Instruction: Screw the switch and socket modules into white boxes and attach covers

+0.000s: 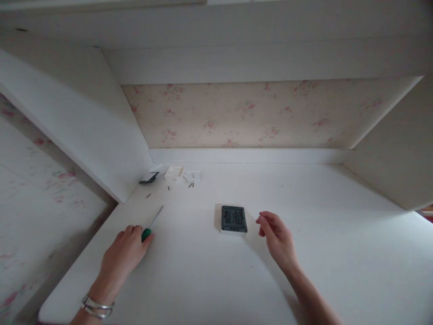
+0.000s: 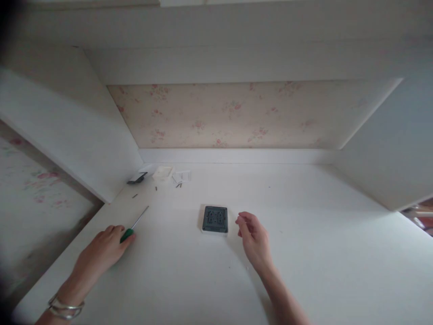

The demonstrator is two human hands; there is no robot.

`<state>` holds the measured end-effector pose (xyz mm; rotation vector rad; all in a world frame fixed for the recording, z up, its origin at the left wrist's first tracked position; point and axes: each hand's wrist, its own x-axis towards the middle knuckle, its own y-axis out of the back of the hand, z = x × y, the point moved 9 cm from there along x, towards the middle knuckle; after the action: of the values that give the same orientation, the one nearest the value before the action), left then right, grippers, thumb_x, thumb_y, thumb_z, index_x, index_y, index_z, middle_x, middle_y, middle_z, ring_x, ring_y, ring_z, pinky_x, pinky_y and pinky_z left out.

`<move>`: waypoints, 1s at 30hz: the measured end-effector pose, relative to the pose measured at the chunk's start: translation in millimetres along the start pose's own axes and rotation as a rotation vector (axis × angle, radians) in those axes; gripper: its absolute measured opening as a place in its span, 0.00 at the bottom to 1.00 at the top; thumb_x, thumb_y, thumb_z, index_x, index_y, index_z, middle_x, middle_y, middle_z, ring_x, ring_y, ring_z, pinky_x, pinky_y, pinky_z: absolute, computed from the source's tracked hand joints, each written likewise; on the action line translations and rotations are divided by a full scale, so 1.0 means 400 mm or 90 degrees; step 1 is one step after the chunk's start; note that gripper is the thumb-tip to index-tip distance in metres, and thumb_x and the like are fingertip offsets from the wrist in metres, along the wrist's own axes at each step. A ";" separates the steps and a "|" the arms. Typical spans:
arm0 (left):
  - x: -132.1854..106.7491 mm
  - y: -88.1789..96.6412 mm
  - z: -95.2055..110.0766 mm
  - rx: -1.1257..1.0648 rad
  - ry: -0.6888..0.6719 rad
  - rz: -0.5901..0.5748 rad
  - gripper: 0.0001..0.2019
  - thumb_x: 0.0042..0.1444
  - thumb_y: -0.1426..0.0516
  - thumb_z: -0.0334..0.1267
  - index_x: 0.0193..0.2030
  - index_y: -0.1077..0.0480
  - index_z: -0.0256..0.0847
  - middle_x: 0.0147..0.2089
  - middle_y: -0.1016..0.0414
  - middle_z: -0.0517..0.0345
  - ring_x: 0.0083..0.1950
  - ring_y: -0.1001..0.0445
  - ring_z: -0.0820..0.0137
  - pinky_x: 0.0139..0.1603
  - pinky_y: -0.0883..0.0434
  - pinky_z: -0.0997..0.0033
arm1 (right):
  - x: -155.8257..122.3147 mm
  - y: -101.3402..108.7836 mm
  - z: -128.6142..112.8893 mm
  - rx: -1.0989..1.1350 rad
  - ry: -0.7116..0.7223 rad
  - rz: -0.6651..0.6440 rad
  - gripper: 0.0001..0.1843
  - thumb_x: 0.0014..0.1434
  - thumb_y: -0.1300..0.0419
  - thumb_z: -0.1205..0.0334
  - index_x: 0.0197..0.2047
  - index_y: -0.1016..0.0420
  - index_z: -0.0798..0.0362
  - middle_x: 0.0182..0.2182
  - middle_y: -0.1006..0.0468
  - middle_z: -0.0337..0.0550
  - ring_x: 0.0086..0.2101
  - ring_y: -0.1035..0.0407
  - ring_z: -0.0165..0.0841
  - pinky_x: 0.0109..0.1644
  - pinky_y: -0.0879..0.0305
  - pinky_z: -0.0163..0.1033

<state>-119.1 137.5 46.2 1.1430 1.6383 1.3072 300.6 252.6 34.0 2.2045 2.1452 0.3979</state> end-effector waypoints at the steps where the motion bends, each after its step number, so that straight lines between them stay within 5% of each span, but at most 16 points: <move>1: 0.000 -0.025 -0.006 -0.026 0.004 -0.039 0.15 0.62 0.52 0.44 0.39 0.32 0.35 0.39 0.28 0.45 0.40 0.27 0.57 0.39 0.34 0.64 | -0.003 -0.006 -0.002 0.007 0.005 -0.009 0.15 0.60 0.45 0.49 0.44 0.32 0.50 0.29 0.25 0.41 0.24 0.34 0.29 0.29 0.35 0.36; 5: 0.010 -0.064 -0.004 -0.132 0.017 -0.100 0.12 0.63 0.55 0.40 0.37 0.35 0.36 0.39 0.27 0.47 0.39 0.26 0.59 0.35 0.37 0.67 | -0.017 -0.027 -0.014 -0.003 0.019 -0.040 0.13 0.60 0.45 0.51 0.43 0.31 0.51 0.26 0.27 0.39 0.22 0.36 0.28 0.26 0.37 0.34; 9: 0.015 -0.001 0.068 -0.327 -0.010 -0.065 0.12 0.62 0.53 0.44 0.39 0.34 0.39 0.35 0.26 0.53 0.38 0.27 0.62 0.35 0.38 0.69 | -0.035 -0.044 -0.041 -0.029 0.066 -0.065 0.11 0.61 0.45 0.53 0.42 0.30 0.51 0.24 0.28 0.38 0.22 0.37 0.28 0.23 0.41 0.33; 15: -0.019 0.166 0.323 -0.825 -0.151 -0.126 0.17 0.59 0.48 0.51 0.39 0.30 0.39 0.34 0.26 0.56 0.37 0.29 0.66 0.36 0.36 0.74 | -0.061 -0.076 -0.059 0.015 0.096 -0.158 0.10 0.61 0.45 0.55 0.43 0.30 0.50 0.23 0.29 0.37 0.22 0.39 0.27 0.25 0.43 0.34; 21: -0.028 0.264 0.542 -1.082 -0.212 -0.198 0.17 0.57 0.43 0.49 0.40 0.28 0.35 0.34 0.26 0.53 0.33 0.30 0.70 0.33 0.35 0.76 | -0.077 -0.088 -0.089 0.164 0.067 -0.261 0.15 0.61 0.45 0.54 0.51 0.34 0.46 0.35 0.29 0.42 0.32 0.36 0.31 0.30 0.39 0.35; 25: -0.015 0.281 0.647 -1.148 -0.233 -0.202 0.16 0.56 0.43 0.48 0.40 0.28 0.35 0.33 0.26 0.54 0.32 0.29 0.71 0.31 0.33 0.76 | -0.079 -0.097 -0.110 0.280 0.026 -0.323 0.22 0.60 0.43 0.52 0.56 0.39 0.45 0.43 0.30 0.45 0.42 0.34 0.36 0.40 0.34 0.40; 28: -0.003 0.289 0.712 -1.086 -0.289 -0.210 0.16 0.58 0.44 0.48 0.40 0.27 0.35 0.31 0.27 0.55 0.28 0.29 0.72 0.27 0.32 0.75 | -0.070 -0.100 -0.088 0.296 -0.050 -0.312 0.26 0.61 0.44 0.52 0.60 0.44 0.46 0.32 0.29 0.41 0.31 0.33 0.32 0.31 0.32 0.38; 30: 0.017 0.304 0.722 -1.011 -0.344 -0.144 0.13 0.57 0.43 0.45 0.42 0.26 0.37 0.39 0.26 0.53 0.34 0.27 0.70 0.35 0.29 0.74 | -0.057 -0.087 -0.064 0.294 -0.097 -0.261 0.25 0.61 0.45 0.51 0.59 0.43 0.48 0.25 0.34 0.35 0.22 0.39 0.28 0.22 0.36 0.33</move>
<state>168.6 247.0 104.3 0.2056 0.0476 1.3991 261.0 228.0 48.2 1.8012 2.7137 -0.3020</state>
